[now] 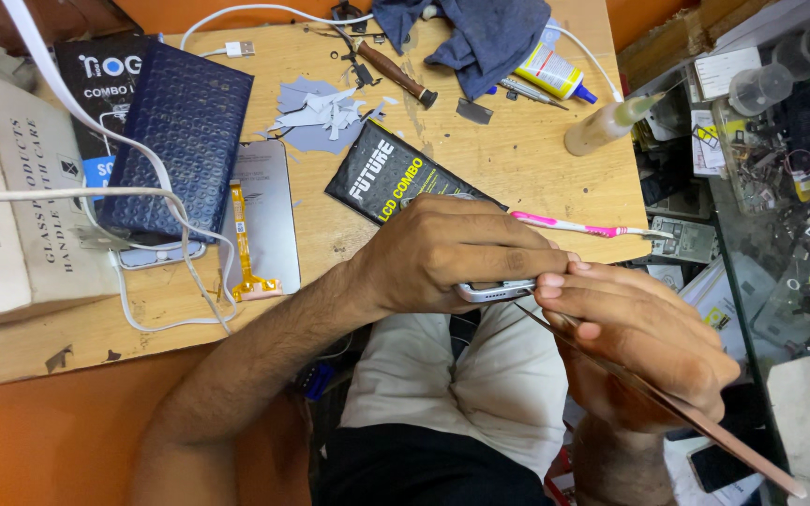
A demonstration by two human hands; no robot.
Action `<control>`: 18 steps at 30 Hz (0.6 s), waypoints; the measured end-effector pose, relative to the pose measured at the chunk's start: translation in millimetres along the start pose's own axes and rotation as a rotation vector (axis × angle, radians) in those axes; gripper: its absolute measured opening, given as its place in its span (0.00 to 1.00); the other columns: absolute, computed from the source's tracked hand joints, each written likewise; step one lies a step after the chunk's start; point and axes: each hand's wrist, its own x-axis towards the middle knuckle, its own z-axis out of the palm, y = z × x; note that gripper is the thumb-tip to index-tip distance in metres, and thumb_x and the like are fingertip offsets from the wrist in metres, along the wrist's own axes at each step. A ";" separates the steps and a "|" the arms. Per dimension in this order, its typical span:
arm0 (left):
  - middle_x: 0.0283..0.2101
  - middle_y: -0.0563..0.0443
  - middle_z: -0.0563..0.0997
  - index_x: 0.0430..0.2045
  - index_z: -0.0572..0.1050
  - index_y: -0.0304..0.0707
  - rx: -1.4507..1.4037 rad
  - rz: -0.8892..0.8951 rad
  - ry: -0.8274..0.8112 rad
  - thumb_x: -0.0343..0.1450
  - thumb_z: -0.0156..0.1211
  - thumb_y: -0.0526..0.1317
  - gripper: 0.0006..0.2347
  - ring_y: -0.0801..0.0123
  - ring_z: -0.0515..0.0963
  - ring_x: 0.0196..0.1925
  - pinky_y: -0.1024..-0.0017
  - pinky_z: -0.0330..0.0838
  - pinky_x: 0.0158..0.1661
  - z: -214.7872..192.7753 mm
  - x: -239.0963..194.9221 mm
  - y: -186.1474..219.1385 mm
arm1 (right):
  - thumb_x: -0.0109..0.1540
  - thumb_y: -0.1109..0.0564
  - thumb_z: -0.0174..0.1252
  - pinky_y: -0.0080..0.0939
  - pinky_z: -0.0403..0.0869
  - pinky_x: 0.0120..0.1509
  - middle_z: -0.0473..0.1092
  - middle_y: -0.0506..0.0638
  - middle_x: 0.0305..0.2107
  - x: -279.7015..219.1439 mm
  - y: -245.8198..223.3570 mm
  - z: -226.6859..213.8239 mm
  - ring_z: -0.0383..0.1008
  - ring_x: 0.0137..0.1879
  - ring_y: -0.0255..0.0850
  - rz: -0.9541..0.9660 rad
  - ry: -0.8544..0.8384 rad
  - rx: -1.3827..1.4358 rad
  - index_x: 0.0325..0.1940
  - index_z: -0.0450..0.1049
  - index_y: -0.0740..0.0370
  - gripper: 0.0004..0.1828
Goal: The person cleans the back of a disassembled smartphone with a cloth, then uses a toothbrush and tweezers to clean the edges and ports. They apply adhesive around the camera module area and continue cleaning the device's interior.
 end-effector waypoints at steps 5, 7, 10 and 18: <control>0.49 0.57 0.84 0.50 0.80 0.46 0.011 -0.009 0.004 0.74 0.67 0.39 0.10 0.67 0.86 0.47 0.73 0.81 0.46 1.5 -0.8 0.0 | 0.61 0.66 0.68 0.47 0.83 0.48 0.77 0.61 0.32 -2.1 12.7 -2.7 0.84 0.40 0.49 -0.043 -0.026 0.088 0.40 0.64 0.63 0.16; 0.49 0.57 0.84 0.49 0.79 0.45 0.010 -0.007 0.005 0.74 0.67 0.39 0.10 0.67 0.86 0.46 0.73 0.81 0.46 1.9 -1.1 -0.1 | 0.60 0.66 0.68 0.47 0.82 0.47 0.77 0.61 0.30 -3.4 14.9 -4.4 0.84 0.41 0.51 -0.026 -0.028 0.107 0.37 0.65 0.63 0.15; 0.48 0.55 0.84 0.49 0.80 0.44 0.006 0.000 0.003 0.74 0.68 0.39 0.10 0.66 0.86 0.47 0.73 0.81 0.45 1.7 -1.3 -0.9 | 0.58 0.68 0.68 0.48 0.82 0.48 0.77 0.61 0.29 -3.6 16.8 -6.0 0.84 0.41 0.53 0.007 -0.037 0.100 0.32 0.66 0.63 0.14; 0.48 0.53 0.84 0.49 0.80 0.43 0.002 0.007 -0.010 0.74 0.68 0.38 0.11 0.65 0.86 0.49 0.72 0.81 0.47 -0.2 -0.8 -1.9 | 0.56 0.66 0.67 0.48 0.82 0.47 0.77 0.62 0.29 0.5 17.1 -5.9 0.83 0.39 0.53 0.008 -0.072 0.113 0.32 0.67 0.65 0.12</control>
